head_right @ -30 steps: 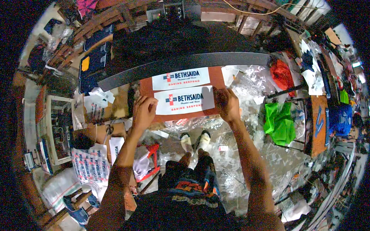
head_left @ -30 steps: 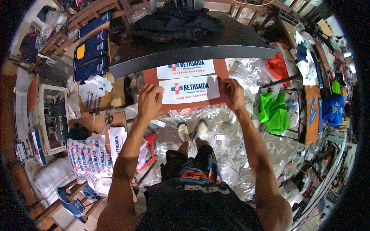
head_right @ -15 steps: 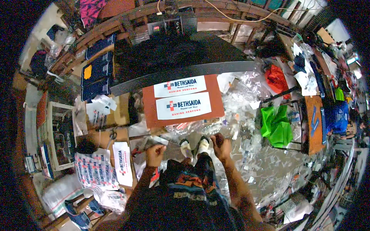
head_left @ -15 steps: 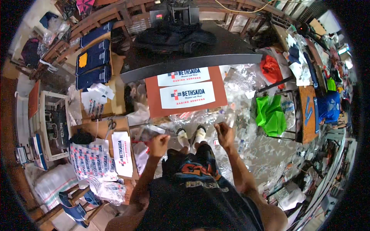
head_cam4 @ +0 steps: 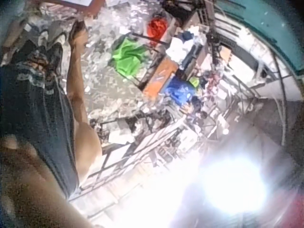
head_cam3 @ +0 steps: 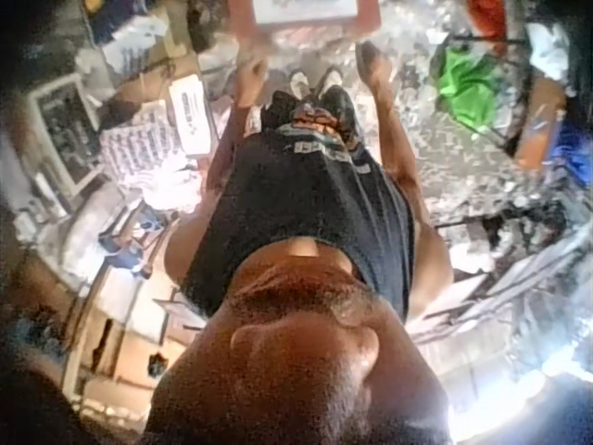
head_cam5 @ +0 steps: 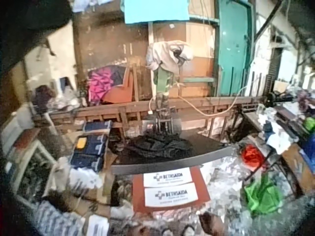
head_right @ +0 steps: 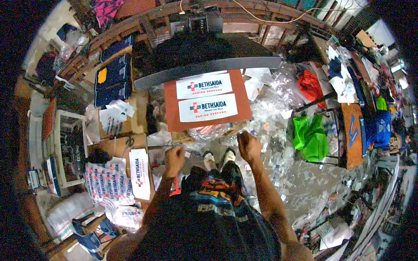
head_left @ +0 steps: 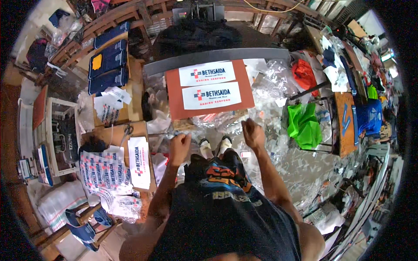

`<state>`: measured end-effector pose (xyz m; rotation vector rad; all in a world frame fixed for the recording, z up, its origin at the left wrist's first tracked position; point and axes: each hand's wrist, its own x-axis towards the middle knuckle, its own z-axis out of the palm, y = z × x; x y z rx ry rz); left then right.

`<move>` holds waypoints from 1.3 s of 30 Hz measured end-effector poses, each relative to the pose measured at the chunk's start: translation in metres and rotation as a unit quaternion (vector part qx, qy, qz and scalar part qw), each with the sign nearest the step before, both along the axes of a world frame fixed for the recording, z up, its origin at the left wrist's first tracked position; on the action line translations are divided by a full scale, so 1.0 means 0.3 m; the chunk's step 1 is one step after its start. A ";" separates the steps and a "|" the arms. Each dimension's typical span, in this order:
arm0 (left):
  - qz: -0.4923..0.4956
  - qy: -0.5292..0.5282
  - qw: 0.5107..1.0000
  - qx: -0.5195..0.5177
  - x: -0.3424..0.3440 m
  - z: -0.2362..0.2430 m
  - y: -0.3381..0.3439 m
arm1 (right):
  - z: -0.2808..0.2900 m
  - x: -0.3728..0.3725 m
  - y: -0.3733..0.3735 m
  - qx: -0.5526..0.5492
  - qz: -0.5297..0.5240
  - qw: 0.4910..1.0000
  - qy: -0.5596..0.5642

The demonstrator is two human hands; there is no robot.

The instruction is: Applying heat transfer labels to garments using a heat press machine.

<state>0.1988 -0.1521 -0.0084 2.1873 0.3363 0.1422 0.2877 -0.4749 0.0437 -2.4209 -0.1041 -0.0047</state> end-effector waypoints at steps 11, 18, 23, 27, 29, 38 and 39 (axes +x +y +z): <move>-0.070 -0.168 0.954 0.238 0.335 0.173 -0.044 | 0.023 0.322 0.083 -0.145 0.146 0.975 -0.086; -0.087 -0.109 0.954 0.265 0.352 0.154 -0.034 | 0.000 0.342 0.084 -0.194 0.177 0.964 -0.040; -0.089 -0.101 0.956 0.259 0.347 0.156 -0.039 | 0.000 0.336 0.086 -0.224 0.172 0.959 -0.032; -0.093 -0.102 0.954 0.267 0.340 0.160 -0.038 | 0.023 0.332 0.094 -0.228 0.175 0.958 -0.010; -0.093 -0.103 0.954 0.266 0.342 0.163 -0.040 | 0.021 0.334 0.091 -0.224 0.174 0.959 -0.015; -0.095 -0.076 0.958 0.259 0.348 0.166 -0.037 | -0.005 0.335 0.086 -0.199 0.163 0.964 -0.070; -0.096 -0.086 0.958 0.255 0.347 0.161 -0.034 | 0.000 0.334 0.088 -0.196 0.169 0.963 -0.076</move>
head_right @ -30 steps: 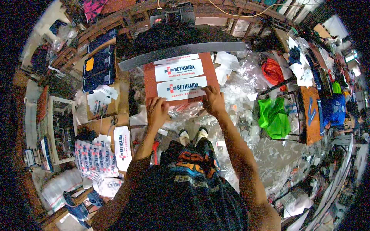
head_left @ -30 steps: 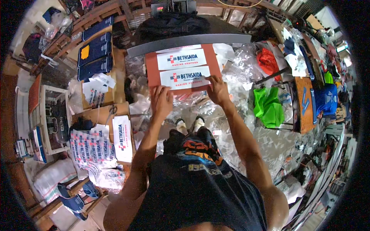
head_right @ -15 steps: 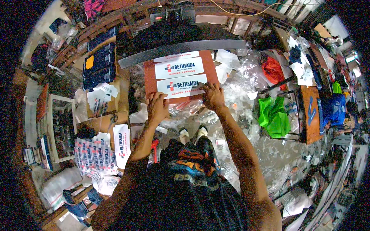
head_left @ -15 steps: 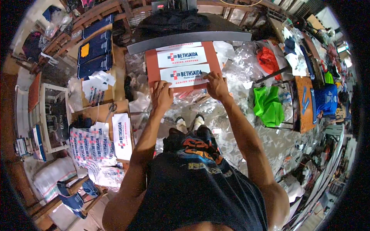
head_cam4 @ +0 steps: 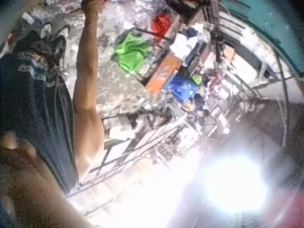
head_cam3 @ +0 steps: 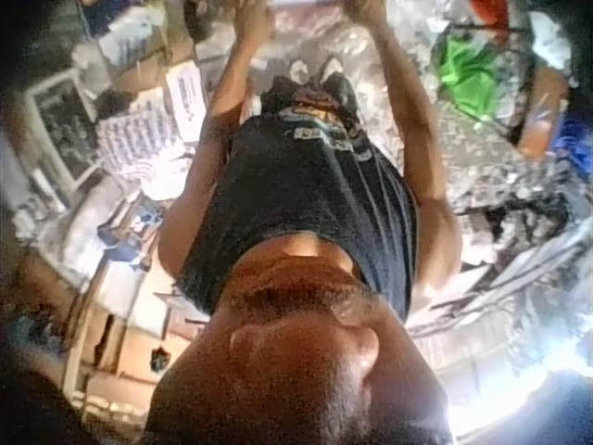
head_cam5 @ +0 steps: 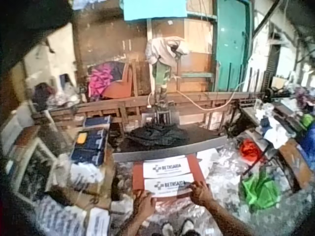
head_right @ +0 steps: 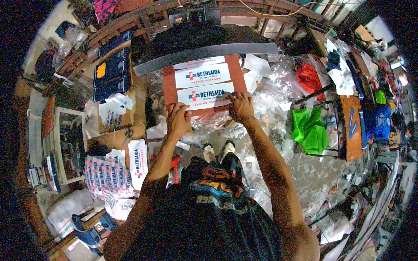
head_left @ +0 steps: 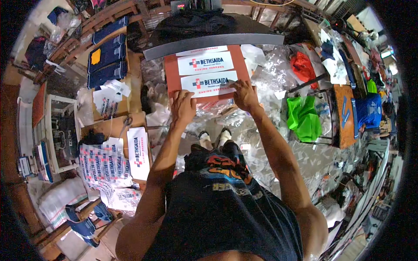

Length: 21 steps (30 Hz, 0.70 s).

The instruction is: Applying heat transfer labels to garments using a heat press machine.

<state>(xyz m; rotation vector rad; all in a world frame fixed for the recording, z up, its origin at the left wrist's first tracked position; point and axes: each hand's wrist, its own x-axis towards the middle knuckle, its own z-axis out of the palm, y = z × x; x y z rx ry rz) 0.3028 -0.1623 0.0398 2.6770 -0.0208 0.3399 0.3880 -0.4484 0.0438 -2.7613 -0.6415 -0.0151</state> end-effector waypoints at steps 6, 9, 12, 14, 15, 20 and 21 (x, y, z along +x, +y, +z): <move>-0.005 -0.015 1.000 -0.005 0.000 -0.013 0.003 | 0.009 -0.004 0.006 0.011 -0.005 1.000 0.007; -0.004 -0.013 1.000 -0.006 -0.001 -0.012 0.005 | 0.016 -0.006 0.012 0.012 -0.006 1.000 0.016; -0.007 -0.019 1.000 -0.007 0.003 -0.011 0.002 | -0.002 -0.006 0.004 0.015 -0.005 1.000 -0.006; -0.008 -0.023 1.000 -0.006 0.004 -0.011 0.002 | -0.005 -0.007 0.003 0.025 -0.001 0.999 -0.026; -0.008 -0.025 1.000 -0.004 0.002 -0.010 0.003 | 0.001 -0.008 0.007 0.020 -0.004 1.000 -0.016; -0.010 -0.030 1.000 -0.004 -0.001 -0.004 0.003 | 0.028 -0.019 0.002 0.009 -0.008 1.000 0.021; -0.011 -0.037 0.999 -0.005 -0.001 -0.005 0.005 | 0.038 -0.026 0.001 -0.001 0.002 1.000 0.027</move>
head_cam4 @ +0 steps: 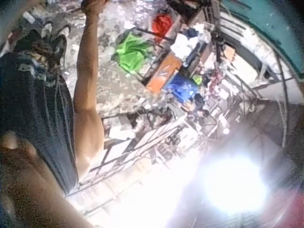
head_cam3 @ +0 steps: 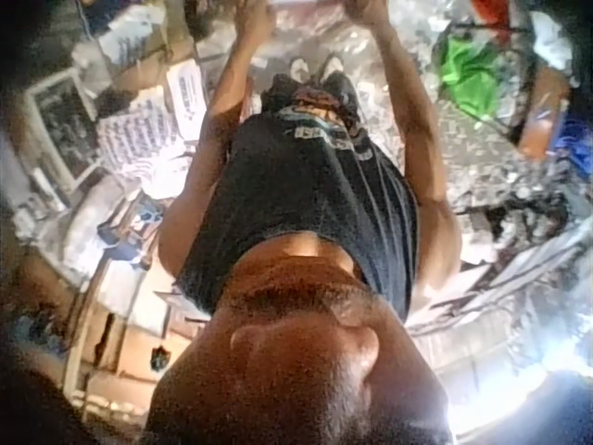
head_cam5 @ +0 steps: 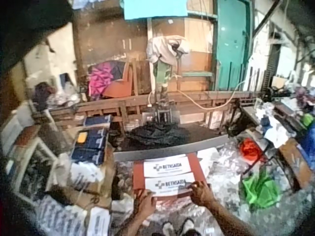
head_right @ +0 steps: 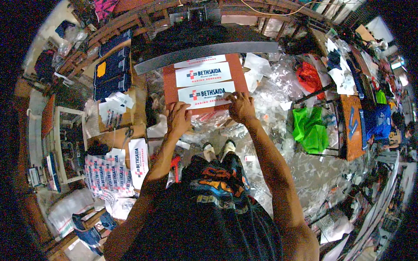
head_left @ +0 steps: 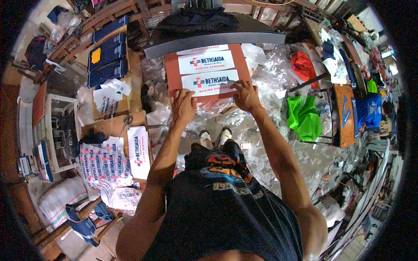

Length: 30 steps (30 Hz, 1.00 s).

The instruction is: Applying heat transfer labels to garments using a heat press machine.

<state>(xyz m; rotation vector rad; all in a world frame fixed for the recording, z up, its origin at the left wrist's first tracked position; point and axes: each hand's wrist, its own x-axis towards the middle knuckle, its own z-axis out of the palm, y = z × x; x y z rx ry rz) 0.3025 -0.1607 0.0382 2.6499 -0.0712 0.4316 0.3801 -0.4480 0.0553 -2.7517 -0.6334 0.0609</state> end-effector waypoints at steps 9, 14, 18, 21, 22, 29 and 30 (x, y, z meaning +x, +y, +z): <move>-0.006 -0.012 1.000 -0.002 0.003 -0.002 0.002 | -0.008 -0.021 -0.003 -0.001 0.011 1.000 -0.020; -0.011 -0.008 1.000 -0.005 0.000 0.010 0.002 | -0.005 -0.013 -0.002 -0.018 0.012 1.000 -0.004; -0.010 0.013 1.000 0.001 -0.018 0.026 -0.026 | -0.009 -0.012 -0.001 -0.021 -0.002 1.000 0.012; -0.020 0.030 0.999 0.003 -0.024 0.024 -0.035 | -0.002 -0.016 0.005 -0.037 -0.002 0.999 0.008; -0.024 0.041 0.999 -0.001 -0.023 0.021 -0.036 | -0.001 -0.017 0.005 -0.049 0.001 0.999 0.001; -0.033 0.017 0.999 0.001 -0.009 -0.007 -0.026 | 0.037 -0.021 0.013 -0.066 0.010 0.997 0.027; -0.033 0.017 0.999 -0.002 -0.008 -0.011 -0.025 | 0.037 -0.022 0.013 -0.064 0.009 0.998 0.025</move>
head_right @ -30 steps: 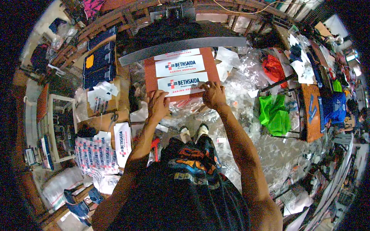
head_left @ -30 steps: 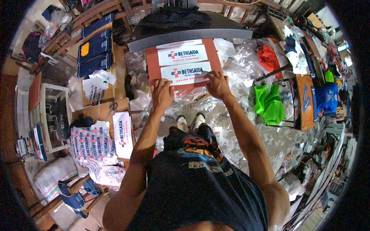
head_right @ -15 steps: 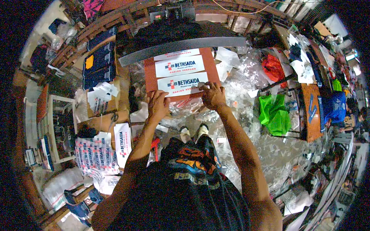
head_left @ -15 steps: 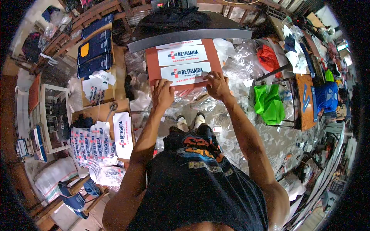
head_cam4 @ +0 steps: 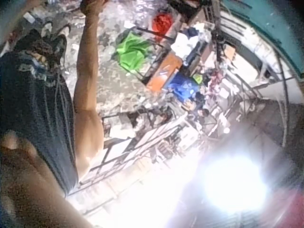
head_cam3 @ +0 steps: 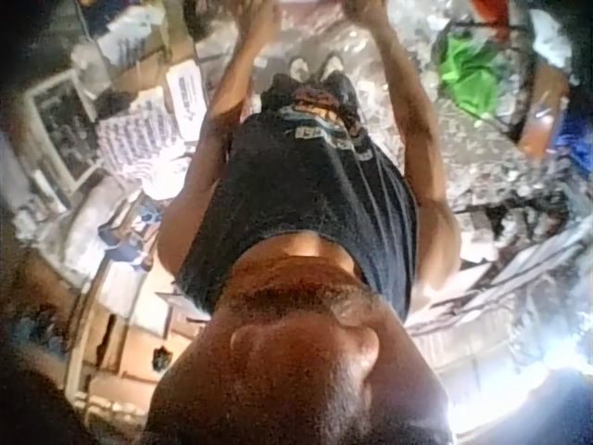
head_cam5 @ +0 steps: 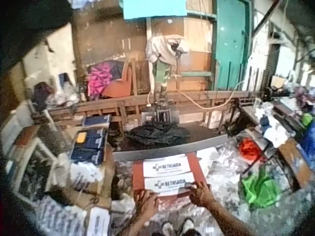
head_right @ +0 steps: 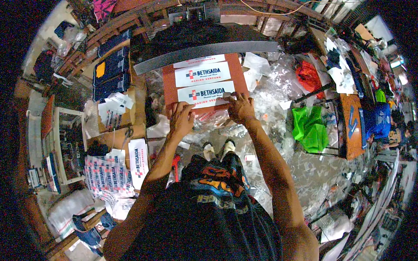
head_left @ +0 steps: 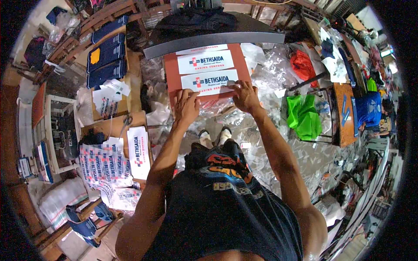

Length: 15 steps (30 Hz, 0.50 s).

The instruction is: Applying heat transfer labels to garments using a heat press machine.

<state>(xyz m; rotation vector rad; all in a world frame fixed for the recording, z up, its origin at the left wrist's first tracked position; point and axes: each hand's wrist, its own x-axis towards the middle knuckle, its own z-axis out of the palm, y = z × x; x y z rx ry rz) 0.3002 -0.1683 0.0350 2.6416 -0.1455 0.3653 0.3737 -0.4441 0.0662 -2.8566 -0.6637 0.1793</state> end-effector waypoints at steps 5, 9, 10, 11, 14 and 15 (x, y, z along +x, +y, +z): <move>-0.001 -0.002 1.000 -0.007 0.007 -0.005 0.000 | -0.001 0.004 -0.002 0.000 -0.005 1.000 0.008; 0.004 -0.007 1.000 0.000 0.009 -0.001 0.000 | 0.000 0.003 0.001 -0.007 -0.013 1.000 0.019; 0.006 -0.004 1.000 0.001 0.009 0.000 0.002 | 0.001 0.003 0.003 -0.006 -0.011 1.000 0.020; 0.005 -0.003 1.000 0.001 0.008 0.000 0.003 | -0.002 0.002 0.003 -0.005 -0.011 1.000 0.021; 0.004 0.002 1.000 -0.003 0.005 0.001 0.004 | -0.019 0.002 -0.004 0.008 -0.015 1.000 0.015; 0.003 -0.004 1.000 -0.004 0.005 0.003 0.004 | -0.029 0.004 -0.009 0.018 -0.015 1.000 0.009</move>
